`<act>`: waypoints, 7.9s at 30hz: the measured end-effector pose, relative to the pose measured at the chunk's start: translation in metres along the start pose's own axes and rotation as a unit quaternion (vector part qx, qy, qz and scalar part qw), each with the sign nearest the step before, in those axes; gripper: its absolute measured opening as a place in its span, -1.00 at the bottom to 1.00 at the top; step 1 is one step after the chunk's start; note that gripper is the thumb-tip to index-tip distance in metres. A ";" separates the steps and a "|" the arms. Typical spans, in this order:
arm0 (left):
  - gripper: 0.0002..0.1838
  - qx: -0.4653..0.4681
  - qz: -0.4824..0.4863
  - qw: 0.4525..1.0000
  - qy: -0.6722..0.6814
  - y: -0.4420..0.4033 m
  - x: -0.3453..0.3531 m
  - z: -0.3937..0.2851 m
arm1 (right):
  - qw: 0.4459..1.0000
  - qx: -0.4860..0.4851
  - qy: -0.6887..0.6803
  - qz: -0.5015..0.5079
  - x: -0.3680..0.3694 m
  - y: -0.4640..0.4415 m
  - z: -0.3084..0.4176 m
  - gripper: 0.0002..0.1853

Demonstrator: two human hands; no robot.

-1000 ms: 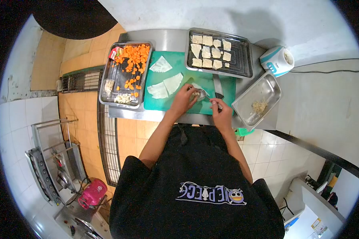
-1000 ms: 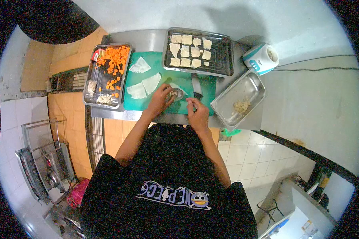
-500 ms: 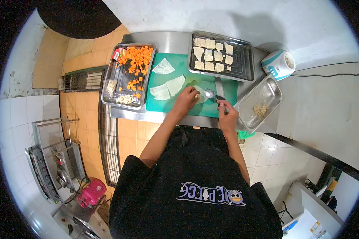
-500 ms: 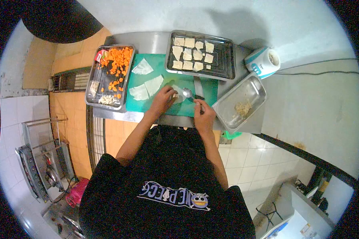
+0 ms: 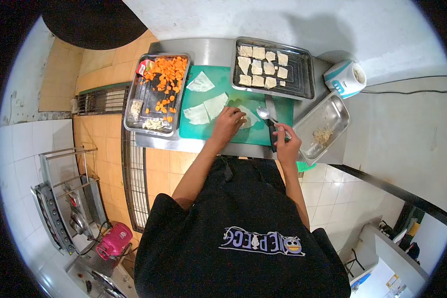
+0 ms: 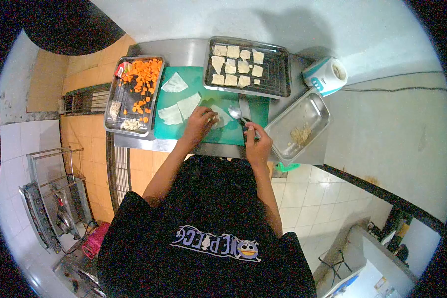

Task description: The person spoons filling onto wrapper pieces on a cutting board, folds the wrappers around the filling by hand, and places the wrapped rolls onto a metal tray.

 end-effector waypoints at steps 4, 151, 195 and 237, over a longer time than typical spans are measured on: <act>-0.86 -0.012 -0.011 1.000 0.000 -0.001 -0.005 -0.003 | 1.000 0.012 -0.017 0.000 0.000 -0.002 0.002 -0.75; -0.68 -0.017 -0.015 0.988 -0.150 0.017 0.009 0.000 | 0.952 -0.013 0.179 0.246 0.033 0.078 -0.050 -0.24; -0.46 -0.030 -0.005 0.981 -0.190 0.031 0.002 -0.001 | 0.965 -0.017 0.152 0.211 0.024 0.065 -0.048 -0.29; -0.25 -0.004 0.152 0.966 -0.210 0.049 0.003 -0.005 | 0.964 0.028 0.070 0.256 0.029 0.067 -0.055 -0.36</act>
Point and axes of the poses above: each hand's wrist, its own y-axis away from the middle knuckle, its own x-axis out of the palm, z = x × y, the point moved 2 cm from there along -y, towards the middle knuckle, and after that the axes turned 8 degrees about x, right-handed, at the moved point
